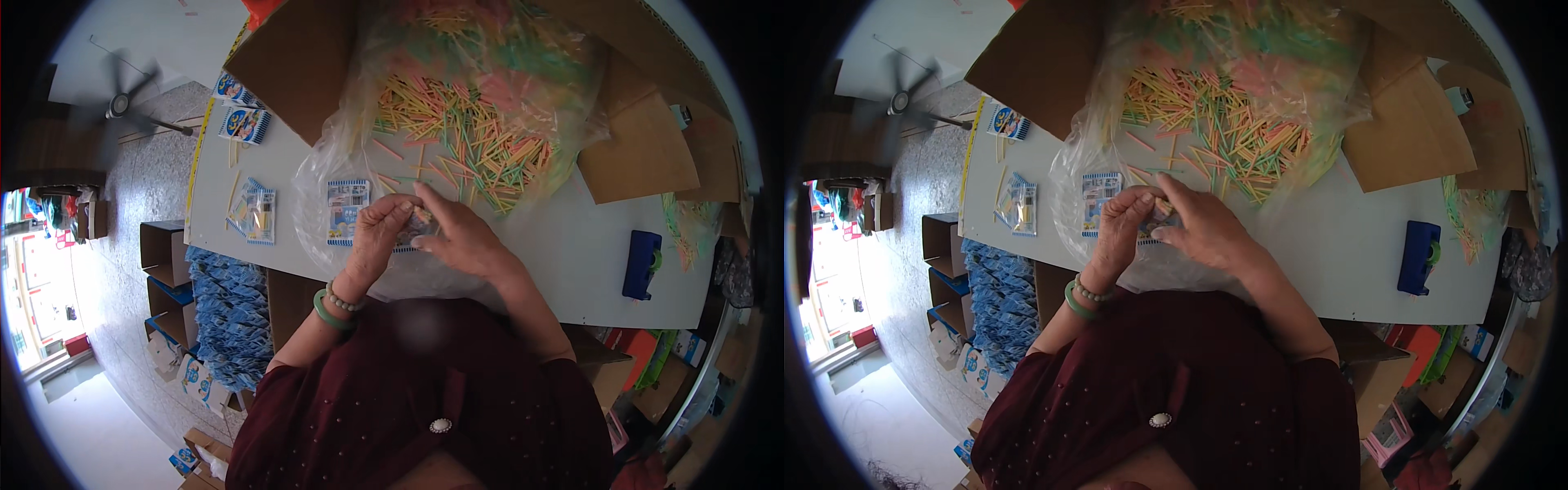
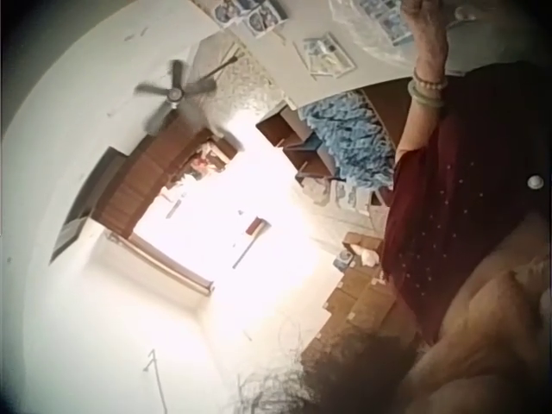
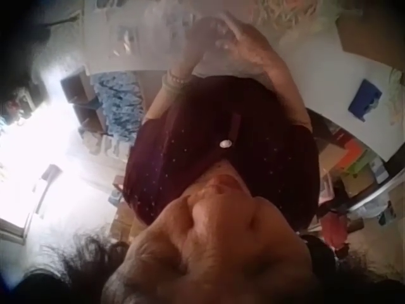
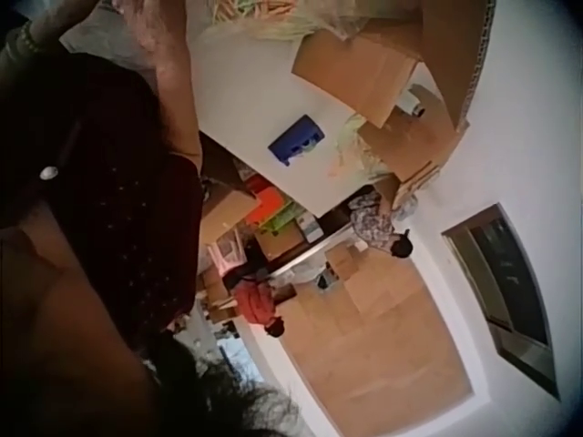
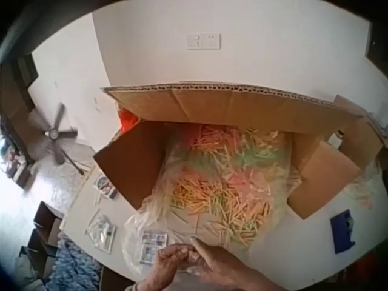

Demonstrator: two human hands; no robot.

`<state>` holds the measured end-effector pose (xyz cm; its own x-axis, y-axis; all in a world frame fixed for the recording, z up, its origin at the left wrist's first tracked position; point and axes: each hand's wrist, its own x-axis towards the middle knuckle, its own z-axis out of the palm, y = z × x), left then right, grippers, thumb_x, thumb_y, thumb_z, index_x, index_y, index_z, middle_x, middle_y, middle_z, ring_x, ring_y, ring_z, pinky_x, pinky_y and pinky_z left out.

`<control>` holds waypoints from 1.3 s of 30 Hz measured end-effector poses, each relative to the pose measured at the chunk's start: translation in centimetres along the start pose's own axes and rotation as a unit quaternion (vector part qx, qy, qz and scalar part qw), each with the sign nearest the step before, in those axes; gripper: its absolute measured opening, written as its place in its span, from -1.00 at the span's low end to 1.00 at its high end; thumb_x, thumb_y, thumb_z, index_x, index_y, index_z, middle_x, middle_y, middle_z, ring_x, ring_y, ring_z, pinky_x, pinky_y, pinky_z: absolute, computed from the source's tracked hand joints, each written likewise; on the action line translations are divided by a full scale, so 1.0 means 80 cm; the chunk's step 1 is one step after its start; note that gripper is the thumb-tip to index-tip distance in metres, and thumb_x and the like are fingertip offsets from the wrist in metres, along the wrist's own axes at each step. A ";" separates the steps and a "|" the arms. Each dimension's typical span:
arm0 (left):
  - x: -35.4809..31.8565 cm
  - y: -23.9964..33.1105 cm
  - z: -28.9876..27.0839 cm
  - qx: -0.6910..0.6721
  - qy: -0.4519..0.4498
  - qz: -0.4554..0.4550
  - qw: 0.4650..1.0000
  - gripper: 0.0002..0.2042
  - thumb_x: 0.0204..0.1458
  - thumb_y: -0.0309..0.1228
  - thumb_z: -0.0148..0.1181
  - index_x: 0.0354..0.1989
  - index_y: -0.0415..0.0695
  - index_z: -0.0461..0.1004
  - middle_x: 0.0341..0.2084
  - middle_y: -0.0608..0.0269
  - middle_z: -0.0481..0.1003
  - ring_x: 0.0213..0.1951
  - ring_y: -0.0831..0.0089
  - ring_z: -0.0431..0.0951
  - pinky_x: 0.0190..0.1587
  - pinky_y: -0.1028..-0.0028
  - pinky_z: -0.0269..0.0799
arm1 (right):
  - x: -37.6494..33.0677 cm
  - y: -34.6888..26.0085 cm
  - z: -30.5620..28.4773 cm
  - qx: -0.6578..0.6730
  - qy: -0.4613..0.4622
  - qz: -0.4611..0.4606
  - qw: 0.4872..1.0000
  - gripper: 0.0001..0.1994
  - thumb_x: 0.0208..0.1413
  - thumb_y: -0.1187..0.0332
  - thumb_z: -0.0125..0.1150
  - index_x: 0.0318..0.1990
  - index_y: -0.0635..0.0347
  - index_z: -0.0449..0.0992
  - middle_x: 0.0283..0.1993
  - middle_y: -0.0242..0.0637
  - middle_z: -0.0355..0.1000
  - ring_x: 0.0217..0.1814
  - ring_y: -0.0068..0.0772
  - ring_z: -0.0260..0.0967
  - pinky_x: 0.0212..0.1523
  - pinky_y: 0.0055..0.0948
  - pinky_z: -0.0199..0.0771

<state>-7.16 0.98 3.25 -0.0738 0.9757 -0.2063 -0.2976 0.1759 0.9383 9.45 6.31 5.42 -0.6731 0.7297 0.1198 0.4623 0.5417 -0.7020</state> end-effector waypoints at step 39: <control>-0.065 0.047 -0.110 0.037 0.225 0.063 0.972 -0.92 0.03 -0.56 0.09 -0.38 -0.20 0.52 -0.57 0.36 0.50 -0.56 0.68 0.38 -0.49 0.67 0.26 | 0.007 -0.019 0.055 0.196 -0.031 -0.011 0.980 -0.86 0.02 0.41 0.19 -0.26 0.22 0.49 -0.36 -0.20 0.49 -0.31 -0.25 0.45 -0.27 -0.36 0.43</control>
<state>-16.25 -4.56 5.43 -0.5196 0.8366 -0.1736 -0.1908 0.0844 0.9780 5.85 4.10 3.49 -0.7200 0.6861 0.1042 0.1982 0.3472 -0.9166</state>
